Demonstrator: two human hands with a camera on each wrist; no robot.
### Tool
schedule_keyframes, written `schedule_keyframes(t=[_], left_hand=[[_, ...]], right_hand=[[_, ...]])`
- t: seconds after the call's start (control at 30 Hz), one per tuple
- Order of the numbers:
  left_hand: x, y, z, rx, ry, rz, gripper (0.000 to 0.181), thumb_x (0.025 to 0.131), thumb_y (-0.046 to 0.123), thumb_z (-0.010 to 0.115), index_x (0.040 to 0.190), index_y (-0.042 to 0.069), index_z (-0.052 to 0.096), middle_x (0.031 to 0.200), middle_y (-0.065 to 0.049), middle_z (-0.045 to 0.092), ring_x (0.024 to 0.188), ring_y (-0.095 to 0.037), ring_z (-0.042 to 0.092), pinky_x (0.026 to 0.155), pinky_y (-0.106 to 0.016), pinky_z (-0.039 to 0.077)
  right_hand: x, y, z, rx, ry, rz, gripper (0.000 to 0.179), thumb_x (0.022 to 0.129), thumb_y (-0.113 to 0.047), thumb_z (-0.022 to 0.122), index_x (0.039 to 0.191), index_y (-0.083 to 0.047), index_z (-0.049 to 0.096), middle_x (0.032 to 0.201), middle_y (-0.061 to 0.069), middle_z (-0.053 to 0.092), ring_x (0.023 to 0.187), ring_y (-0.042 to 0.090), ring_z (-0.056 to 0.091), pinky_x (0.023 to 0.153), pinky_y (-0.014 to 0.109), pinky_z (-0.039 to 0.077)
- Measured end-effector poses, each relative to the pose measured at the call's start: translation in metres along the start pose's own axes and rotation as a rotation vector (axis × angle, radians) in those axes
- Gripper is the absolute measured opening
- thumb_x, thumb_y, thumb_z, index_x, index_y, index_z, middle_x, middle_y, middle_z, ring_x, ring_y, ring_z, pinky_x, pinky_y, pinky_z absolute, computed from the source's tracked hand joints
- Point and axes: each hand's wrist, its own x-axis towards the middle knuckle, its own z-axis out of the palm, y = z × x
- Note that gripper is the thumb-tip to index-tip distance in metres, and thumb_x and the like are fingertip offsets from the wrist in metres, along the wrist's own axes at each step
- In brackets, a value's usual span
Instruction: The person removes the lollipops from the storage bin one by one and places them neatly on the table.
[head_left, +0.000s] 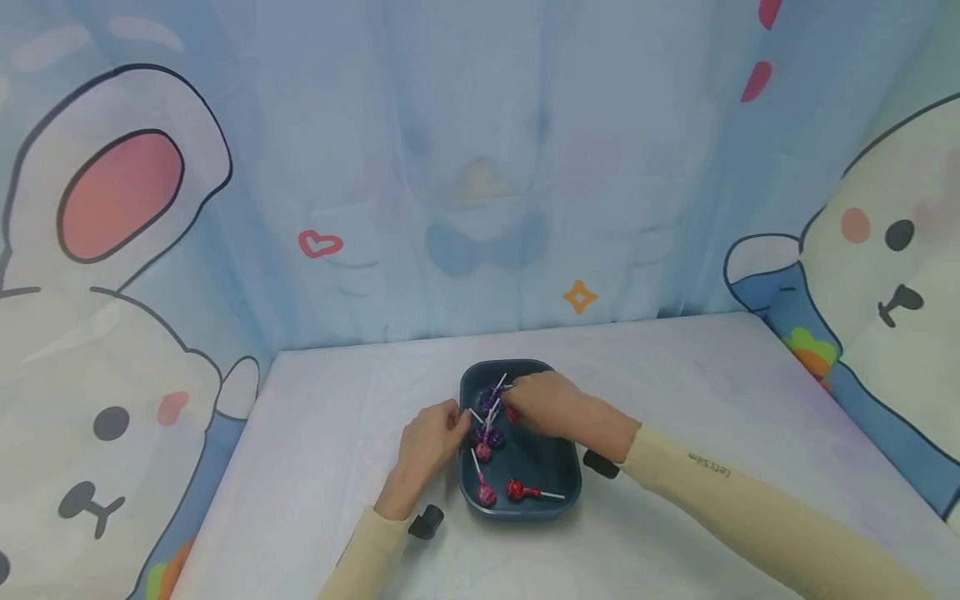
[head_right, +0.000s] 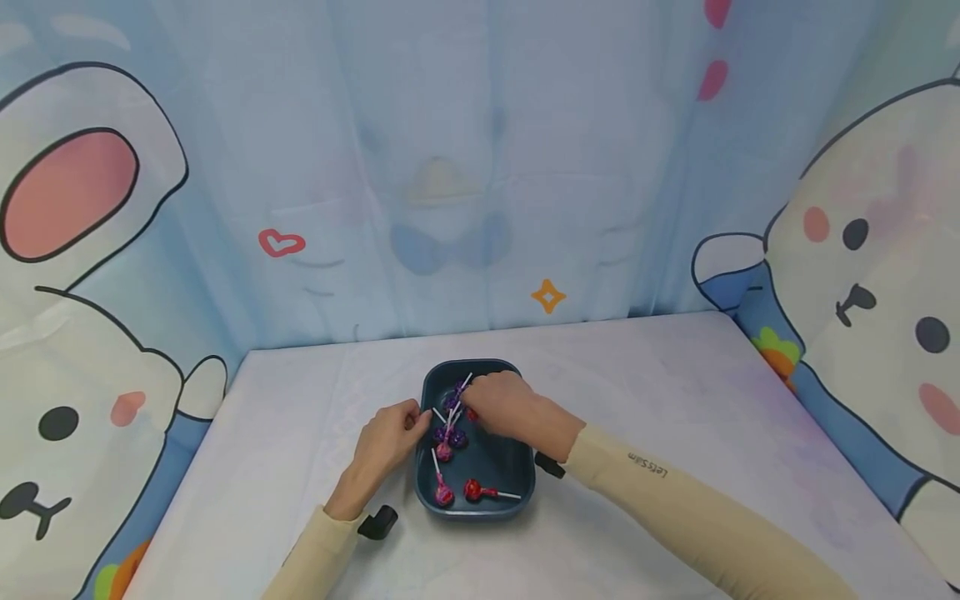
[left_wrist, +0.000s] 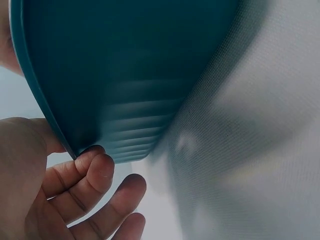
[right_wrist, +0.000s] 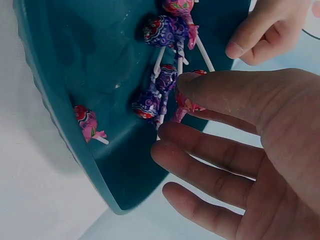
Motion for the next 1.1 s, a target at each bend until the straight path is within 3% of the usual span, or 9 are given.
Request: schedule_keyframes(t=[0.37,0.63,1.1], left_hand=[[0.0,0.0,-0.001,-0.013,-0.01,0.001,0.029,0.089,0.04,0.051,0.068,0.019,0.05,0.055,0.005,0.046,0.049,-0.009,0.042,0.044,-0.025,0.032],[0.0,-0.001,0.001,-0.002,-0.005,0.002,0.029,0.089,0.04,0.05,0.069,0.019,0.051,0.055,0.006,0.047,0.049,-0.008,0.042,0.044,-0.025,0.032],[-0.001,0.0,0.001,-0.014,0.001,-0.004,0.029,0.089,0.039,0.051,0.068,0.018,0.051,0.054,0.005,0.046,0.049,-0.009,0.042,0.044,-0.025,0.031]], right_hand=[[-0.006,0.006,-0.009,0.071,0.013,-0.008,0.025,0.081,-0.026,0.068,0.106,-0.021,0.067,0.086,-0.003,0.066,0.076,0.012,0.06,0.071,0.033,0.051],[-0.012,0.021,-0.016,0.098,-0.036,0.081,0.023,0.08,-0.029,0.069,0.102,-0.021,0.065,0.081,-0.006,0.06,0.068,0.008,0.053,0.065,0.028,0.048],[-0.033,0.046,-0.018,0.122,0.016,0.128,0.028,0.079,-0.026,0.071,0.105,-0.019,0.064,0.087,-0.004,0.062,0.075,0.009,0.057,0.067,0.03,0.049]])
